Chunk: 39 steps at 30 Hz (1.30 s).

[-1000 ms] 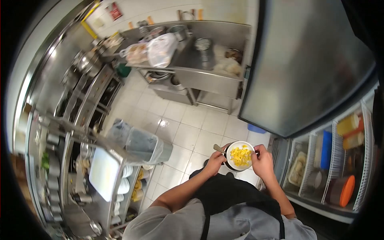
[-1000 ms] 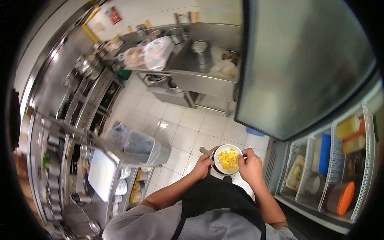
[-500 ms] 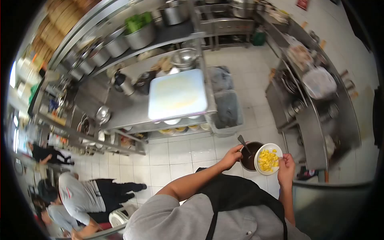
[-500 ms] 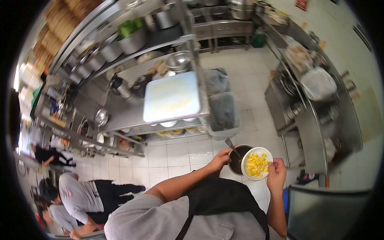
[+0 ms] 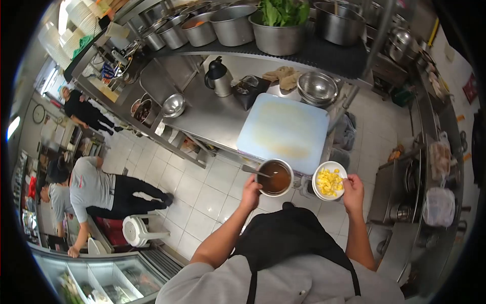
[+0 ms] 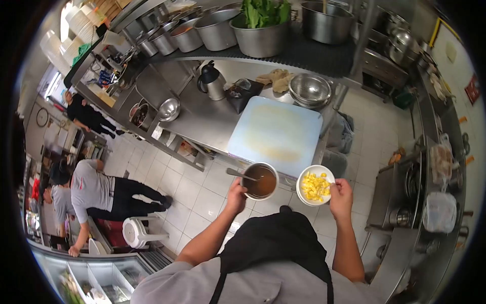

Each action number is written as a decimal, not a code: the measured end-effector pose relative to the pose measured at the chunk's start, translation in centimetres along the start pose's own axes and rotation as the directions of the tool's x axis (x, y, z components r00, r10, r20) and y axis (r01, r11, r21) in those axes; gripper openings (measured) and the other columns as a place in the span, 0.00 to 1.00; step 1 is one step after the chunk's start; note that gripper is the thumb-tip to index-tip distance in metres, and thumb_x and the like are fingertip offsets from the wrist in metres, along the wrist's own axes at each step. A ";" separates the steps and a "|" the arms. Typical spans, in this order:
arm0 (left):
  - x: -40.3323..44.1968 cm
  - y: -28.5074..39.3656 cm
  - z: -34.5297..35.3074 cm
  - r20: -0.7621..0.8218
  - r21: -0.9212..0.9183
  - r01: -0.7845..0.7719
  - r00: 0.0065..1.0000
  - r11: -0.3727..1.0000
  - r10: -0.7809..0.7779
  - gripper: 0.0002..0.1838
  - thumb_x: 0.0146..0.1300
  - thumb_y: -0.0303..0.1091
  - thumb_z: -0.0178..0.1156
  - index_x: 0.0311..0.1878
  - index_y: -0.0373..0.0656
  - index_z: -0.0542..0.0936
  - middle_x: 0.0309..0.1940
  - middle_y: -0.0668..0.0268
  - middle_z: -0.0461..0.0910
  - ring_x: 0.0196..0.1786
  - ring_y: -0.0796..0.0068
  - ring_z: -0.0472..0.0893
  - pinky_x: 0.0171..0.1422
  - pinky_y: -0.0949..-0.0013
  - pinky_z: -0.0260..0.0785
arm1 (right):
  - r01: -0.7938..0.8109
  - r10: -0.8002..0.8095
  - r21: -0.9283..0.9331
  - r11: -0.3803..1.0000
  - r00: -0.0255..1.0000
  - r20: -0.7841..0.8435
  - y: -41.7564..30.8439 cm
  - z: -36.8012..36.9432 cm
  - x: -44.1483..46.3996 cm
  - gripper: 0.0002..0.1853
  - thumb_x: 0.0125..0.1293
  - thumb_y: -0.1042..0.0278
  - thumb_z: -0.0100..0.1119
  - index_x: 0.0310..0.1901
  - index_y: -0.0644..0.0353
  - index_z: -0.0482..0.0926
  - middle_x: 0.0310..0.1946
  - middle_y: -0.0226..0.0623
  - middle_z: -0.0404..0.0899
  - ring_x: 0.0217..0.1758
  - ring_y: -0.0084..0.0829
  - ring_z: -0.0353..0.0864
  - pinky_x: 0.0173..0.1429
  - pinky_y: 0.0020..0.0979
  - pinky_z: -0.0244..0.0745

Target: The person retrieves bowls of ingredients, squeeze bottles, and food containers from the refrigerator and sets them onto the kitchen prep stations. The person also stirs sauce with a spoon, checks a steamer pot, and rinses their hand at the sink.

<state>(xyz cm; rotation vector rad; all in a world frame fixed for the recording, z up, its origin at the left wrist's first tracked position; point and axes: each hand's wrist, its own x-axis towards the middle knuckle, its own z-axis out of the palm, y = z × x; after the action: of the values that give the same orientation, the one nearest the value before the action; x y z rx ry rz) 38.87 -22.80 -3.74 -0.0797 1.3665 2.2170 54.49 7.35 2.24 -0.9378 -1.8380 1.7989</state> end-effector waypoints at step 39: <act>12.8 30.3 -32.7 -0.458 0.000 -0.370 0.826 0.929 0.329 0.41 0.49 0.23 0.47 0.72 0.30 0.61 0.67 0.56 0.69 0.72 0.64 0.65 0.76 0.63 0.55 | -0.097 0.156 -0.277 0.956 0.968 0.199 7.9 82.8 32.6 0.13 0.65 0.63 0.58 0.43 0.67 0.77 0.31 0.41 0.81 0.29 0.29 0.83 0.29 0.32 0.77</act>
<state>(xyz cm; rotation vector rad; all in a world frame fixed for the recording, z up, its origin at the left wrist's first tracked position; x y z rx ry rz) 6.67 -55.84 0.93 -0.4348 1.6274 2.6887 -24.33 -29.22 -18.50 -1.0071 -2.2475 1.8232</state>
